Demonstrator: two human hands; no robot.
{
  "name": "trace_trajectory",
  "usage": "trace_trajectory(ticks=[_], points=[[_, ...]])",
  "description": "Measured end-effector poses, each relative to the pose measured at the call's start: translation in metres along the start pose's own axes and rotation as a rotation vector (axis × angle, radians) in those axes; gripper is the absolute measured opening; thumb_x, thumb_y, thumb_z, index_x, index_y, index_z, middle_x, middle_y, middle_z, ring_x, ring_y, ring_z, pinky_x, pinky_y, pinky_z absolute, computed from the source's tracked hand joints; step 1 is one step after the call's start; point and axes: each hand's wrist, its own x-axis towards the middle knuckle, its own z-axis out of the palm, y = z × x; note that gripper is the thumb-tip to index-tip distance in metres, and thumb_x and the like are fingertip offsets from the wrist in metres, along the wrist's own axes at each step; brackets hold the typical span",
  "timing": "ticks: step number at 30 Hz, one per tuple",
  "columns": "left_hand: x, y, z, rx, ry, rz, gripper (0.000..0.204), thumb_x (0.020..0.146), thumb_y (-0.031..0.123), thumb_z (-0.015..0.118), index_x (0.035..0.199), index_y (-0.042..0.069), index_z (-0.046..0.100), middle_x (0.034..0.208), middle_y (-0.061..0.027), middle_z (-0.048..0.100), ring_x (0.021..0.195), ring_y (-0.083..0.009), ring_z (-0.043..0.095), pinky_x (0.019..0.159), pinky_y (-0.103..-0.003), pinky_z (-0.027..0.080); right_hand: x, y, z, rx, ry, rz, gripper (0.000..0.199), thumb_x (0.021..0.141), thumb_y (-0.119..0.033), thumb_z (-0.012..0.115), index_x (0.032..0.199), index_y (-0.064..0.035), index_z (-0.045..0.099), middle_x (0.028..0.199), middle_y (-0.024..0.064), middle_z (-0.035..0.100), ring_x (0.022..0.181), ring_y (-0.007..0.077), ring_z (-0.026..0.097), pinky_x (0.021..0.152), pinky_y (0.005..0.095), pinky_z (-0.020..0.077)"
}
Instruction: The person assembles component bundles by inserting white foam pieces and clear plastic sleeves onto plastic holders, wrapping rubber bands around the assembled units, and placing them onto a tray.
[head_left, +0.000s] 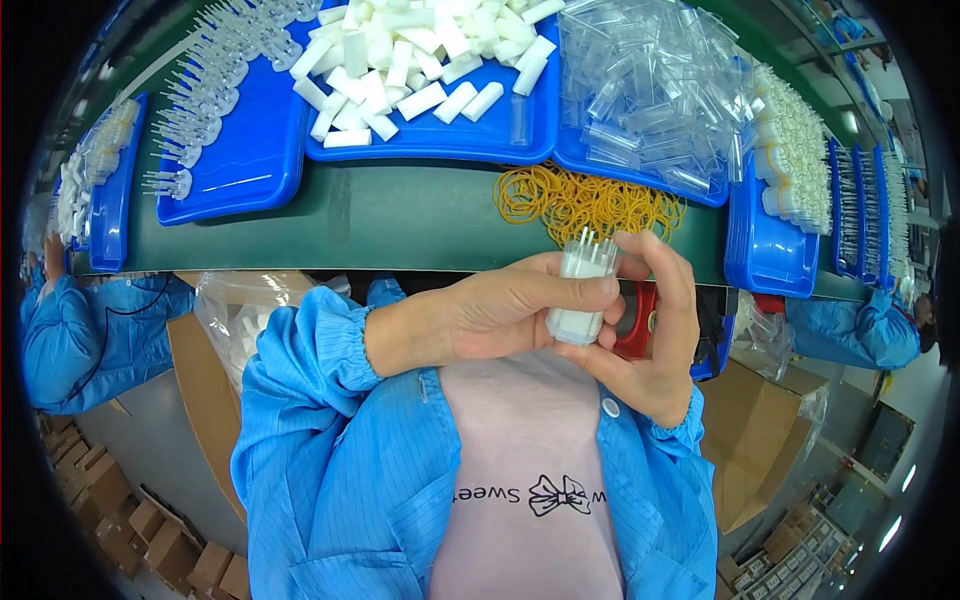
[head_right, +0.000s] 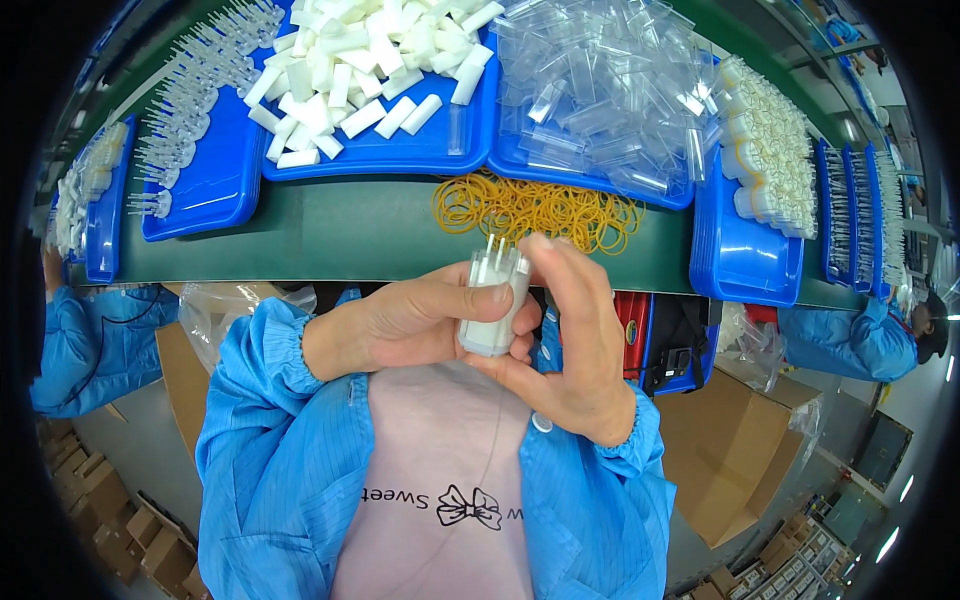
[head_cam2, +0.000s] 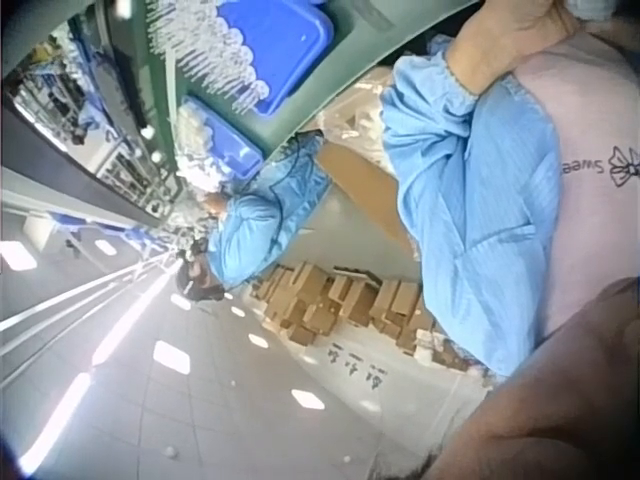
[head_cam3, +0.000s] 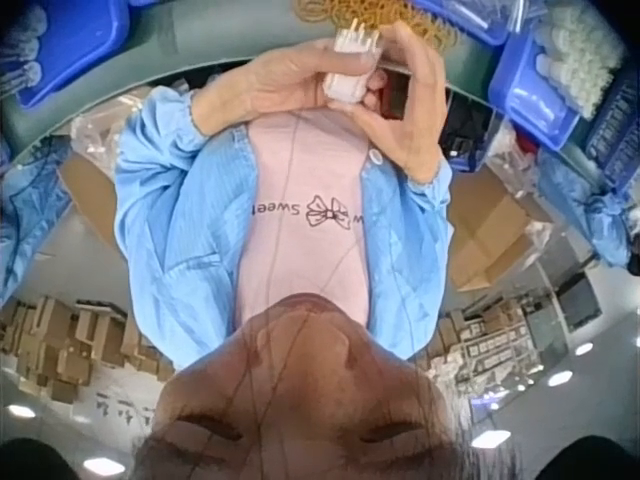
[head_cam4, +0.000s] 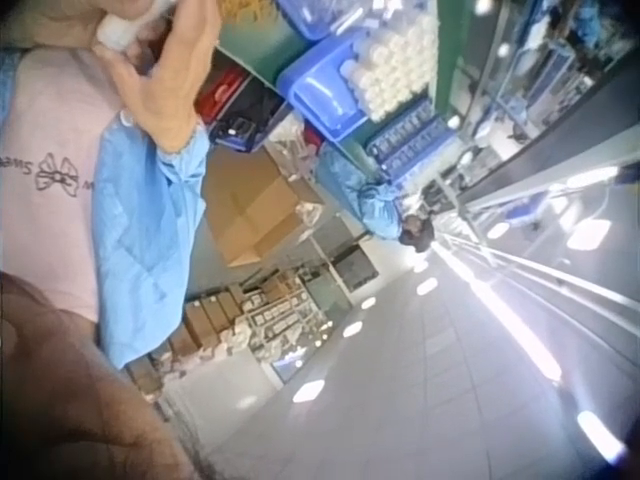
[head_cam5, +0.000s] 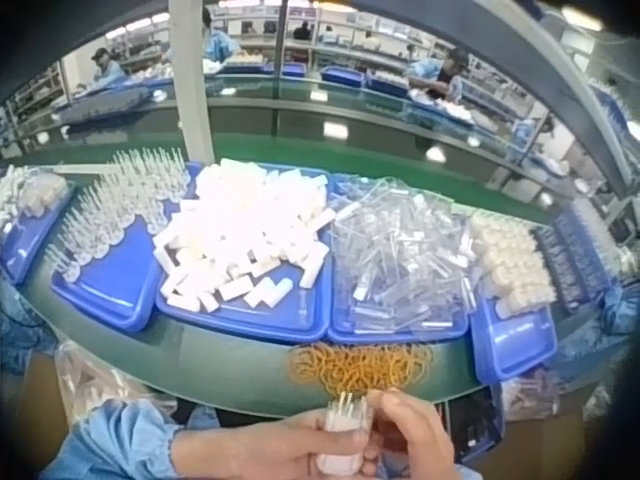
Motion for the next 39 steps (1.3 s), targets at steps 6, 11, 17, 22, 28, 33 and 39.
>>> trace_trajectory(ticks=[6, 11, 17, 22, 28, 33, 39], points=[[0.002, -0.003, -0.002, 0.11, -0.013, 0.025, 0.045, 0.084, 0.029, 0.072, 0.117, 0.004, 0.053, 0.103, -0.0089, 0.06, 0.095, -0.0211, 0.062, 0.083, -0.034, 0.052, -0.002, 0.004, 0.005, -0.132, 0.056, -0.205, 0.085, 0.056, -0.011, 0.088, 0.128, -0.0007, 0.046, 0.117, 0.0168, 0.056, 0.108, 0.0371, 0.055, 0.093, 0.0482, 0.0459], [0.001, -0.003, 0.003, 0.018, 0.057, 0.052, 0.043, 0.086, 0.02, 0.069, 0.122, 0.005, 0.051, 0.103, -0.0093, 0.062, 0.097, -0.0198, 0.062, 0.084, -0.033, 0.053, -0.002, 0.009, 0.011, -0.117, 0.047, -0.205, 0.084, 0.055, -0.01, 0.088, 0.128, -0.0036, 0.047, 0.116, 0.0167, 0.056, 0.108, 0.0383, 0.055, 0.094, 0.049, 0.0458], [-0.003, -0.009, -0.022, 0.012, 0.114, 0.068, 0.038, 0.085, 0.013, 0.068, 0.119, 0.004, 0.053, 0.096, -0.0104, 0.064, 0.089, -0.0195, 0.065, 0.079, -0.033, 0.055, 0.01, 0.002, 0.01, -0.005, -0.027, -0.089, 0.083, 0.058, -0.015, 0.086, 0.131, -0.0072, 0.048, 0.122, 0.0168, 0.054, 0.116, 0.0381, 0.052, 0.096, 0.0447, 0.0446], [-0.022, 0.012, -0.03, 0.262, 0.295, 0.349, 0.03, 0.081, 0.008, 0.069, 0.106, 0.007, 0.054, 0.084, -0.0064, 0.06, 0.075, -0.0172, 0.062, 0.067, -0.03, 0.052, 0.036, 0.031, 0.001, -0.16, 0.053, -0.068, 0.044, 0.067, -0.012, 0.079, 0.108, -0.005, 0.064, 0.117, 0.0112, 0.06, 0.114, 0.0318, 0.054, 0.094, 0.042, 0.0431], [-0.042, 0.035, -0.03, 0.45, 0.466, 0.7, 0.028, 0.078, 0.006, 0.068, 0.101, 0.008, 0.052, 0.078, -0.0033, 0.056, 0.068, -0.015, 0.056, 0.064, -0.029, 0.048, 0.057, 0.071, 0.041, -0.483, 0.076, -0.144, 0.01, 0.073, -0.009, 0.072, 0.082, -0.01, 0.068, 0.083, 0.003, 0.058, 0.079, 0.0226, 0.054, 0.069, 0.0375, 0.038], [-0.044, 0.034, -0.033, 1.149, 0.768, 0.779, 0.049, 0.073, 0.006, 0.073, 0.118, 0.006, 0.053, 0.091, -0.0032, 0.06, 0.079, -0.0096, 0.057, 0.071, -0.025, 0.047, 0.058, 0.075, 0.045, -0.489, 0.176, -0.171, 0.007, 0.074, -0.01, 0.072, 0.079, -0.0109, 0.068, 0.074, 0.0023, 0.054, 0.071, 0.0205, 0.052, 0.068, 0.0358, 0.0343], [-0.015, 0.028, -0.021, 1.087, 0.554, 0.746, 0.07, 0.07, 0.006, 0.073, 0.134, 0.007, 0.045, 0.12, -0.0086, 0.053, 0.092, -0.0133, 0.057, 0.081, -0.027, 0.047, 0.059, 0.048, 0.028, 0.075, 0.112, 0.214, 0.003, 0.079, -0.001, 0.069, 0.081, -0.0031, 0.067, 0.076, 0.002, 0.055, 0.076, 0.0118, 0.054, 0.068, 0.0245, 0.0408]])
